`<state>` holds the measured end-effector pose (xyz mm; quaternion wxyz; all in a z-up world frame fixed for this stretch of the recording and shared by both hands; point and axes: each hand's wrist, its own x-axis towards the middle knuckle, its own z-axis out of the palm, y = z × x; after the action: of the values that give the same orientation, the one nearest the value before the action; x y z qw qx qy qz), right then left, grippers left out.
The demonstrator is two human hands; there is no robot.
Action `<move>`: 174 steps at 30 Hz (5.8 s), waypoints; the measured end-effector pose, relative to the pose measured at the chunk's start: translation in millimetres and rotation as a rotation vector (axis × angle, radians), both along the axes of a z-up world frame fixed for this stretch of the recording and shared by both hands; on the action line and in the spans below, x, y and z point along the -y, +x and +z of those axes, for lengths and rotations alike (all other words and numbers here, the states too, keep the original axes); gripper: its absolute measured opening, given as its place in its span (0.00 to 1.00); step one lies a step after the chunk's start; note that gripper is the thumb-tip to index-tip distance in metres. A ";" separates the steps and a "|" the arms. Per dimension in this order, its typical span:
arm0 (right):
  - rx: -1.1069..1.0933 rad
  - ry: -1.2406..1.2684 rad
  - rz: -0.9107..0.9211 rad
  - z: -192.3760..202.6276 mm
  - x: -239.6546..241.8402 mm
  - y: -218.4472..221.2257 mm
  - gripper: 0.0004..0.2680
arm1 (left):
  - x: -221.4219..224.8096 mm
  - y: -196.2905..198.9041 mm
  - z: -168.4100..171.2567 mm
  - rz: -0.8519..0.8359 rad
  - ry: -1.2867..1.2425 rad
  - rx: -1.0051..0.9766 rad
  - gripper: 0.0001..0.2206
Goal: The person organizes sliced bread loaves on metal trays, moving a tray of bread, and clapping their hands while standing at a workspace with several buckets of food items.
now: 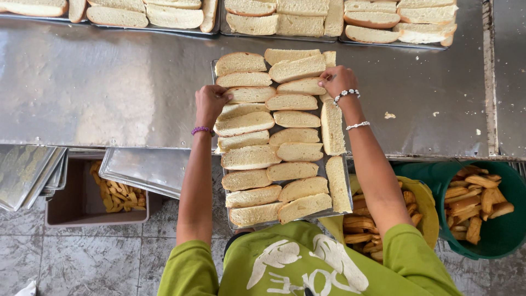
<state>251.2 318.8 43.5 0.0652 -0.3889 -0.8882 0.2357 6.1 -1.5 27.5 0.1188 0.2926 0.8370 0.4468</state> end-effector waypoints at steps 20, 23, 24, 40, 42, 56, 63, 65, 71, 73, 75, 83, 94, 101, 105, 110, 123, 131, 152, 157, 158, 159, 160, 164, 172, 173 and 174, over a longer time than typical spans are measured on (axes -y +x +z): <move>0.218 0.078 0.112 0.8 17.3 18.3 0.08 | 55.9 27.5 1.7 -0.035 0.129 -0.087 0.15; 0.228 0.180 0.095 5.9 17.9 18.2 0.08 | 57.2 31.0 7.7 -0.068 0.153 -0.148 0.16; 0.233 0.232 0.091 4.8 22.3 18.1 0.08 | 57.5 33.0 7.7 -0.083 0.155 -0.177 0.17; -0.105 0.253 0.193 -28.0 162.2 -54.8 0.07 | 65.7 22.7 -16.4 -0.070 0.218 -0.063 0.15; -0.074 0.259 0.203 -29.9 158.6 -57.9 0.05 | 63.6 17.8 -22.2 -0.068 0.195 -0.053 0.14; -0.104 0.262 0.215 -1.9 120.0 -56.3 0.05 | 46.7 31.8 -3.0 -0.066 0.063 -0.478 0.28; -0.233 0.154 0.345 -2.2 71.5 61.1 0.03 | 60.4 91.5 17.4 -0.355 -0.016 -0.509 0.21; -0.114 0.194 0.313 -2.5 60.9 73.2 0.04 | 44.8 94.8 19.4 -0.393 -0.051 -0.486 0.21; -0.098 0.298 0.498 -15.2 93.6 60.4 0.13 | 43.2 108.6 21.4 -0.376 -0.066 -0.604 0.20; -0.124 0.576 0.577 -20.3 101.6 54.0 0.08 | 40.8 107.8 18.4 -0.379 -0.086 -0.607 0.19; -0.149 0.506 0.528 -26.4 113.5 54.6 0.05 | 46.0 108.3 14.8 -0.387 -0.061 -0.585 0.17; -0.068 0.765 0.543 -35.1 126.3 61.0 0.04 | 48.6 110.1 13.6 -0.442 -0.002 -0.592 0.15; -0.240 0.241 0.305 -17.4 74.6 107.3 0.03 | 96.4 104.5 12.0 -0.100 0.031 -0.504 0.17; 0.013 0.297 0.061 1.9 124.5 98.8 0.05 | 135.3 119.7 -11.6 0.126 0.113 -0.005 0.16; 0.103 0.255 0.001 0.7 138.7 83.3 0.08 | 128.2 125.6 -18.9 0.212 0.159 0.086 0.16; 0.082 0.282 -0.031 -2.4 130.2 85.2 0.07 | 121.6 121.7 -19.4 0.249 0.168 0.158 0.15; -0.103 0.205 0.331 12.3 137.9 114.9 0.09 | 131.5 152.8 4.4 0.148 0.208 -0.175 0.16; -0.027 0.268 0.405 6.8 156.1 101.2 0.04 | 130.0 172.5 17.3 0.109 0.173 -0.054 0.13; 0.152 0.147 -0.029 3.2 180.4 181.0 0.08 | 169.1 215.6 18.6 0.149 0.071 0.181 0.13; 0.111 0.256 0.008 16.8 180.6 191.8 0.11 | 172.2 219.1 33.2 0.097 0.018 -0.144 0.15; 0.090 0.273 0.013 19.7 182.9 194.6 0.12 | 176.0 219.9 35.9 0.113 0.012 -0.160 0.16; 0.101 0.224 0.037 21.7 186.2 198.1 0.11 | 180.7 221.2 37.9 0.128 0.005 -0.175 0.17; 0.113 0.175 0.061 22.9 189.7 201.9 0.10 | 185.7 222.7 39.3 0.118 -0.004 -0.136 0.16; 0.109 0.080 0.065 19.0 200.1 212.0 0.12 | 201.2 230.8 38.0 0.089 -0.021 0.038 0.12; 0.049 0.008 0.017 6.4 200.3 219.9 0.09 | 195.4 239.3 28.2 0.113 -0.007 0.111 0.09; 0.054 0.009 0.003 10.5 200.5 222.3 0.09 | 194.3 239.9 29.6 0.105 -0.007 0.100 0.09; 0.075 0.040 0.002 15.3 201.1 223.7 0.09 | 193.4 240.4 31.3 0.098 -0.008 0.090 0.09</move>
<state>474.9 117.6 58.9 0.0395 -0.3954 -0.8949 0.2033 246.5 -194.9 58.8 0.1354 0.2306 0.8458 0.4617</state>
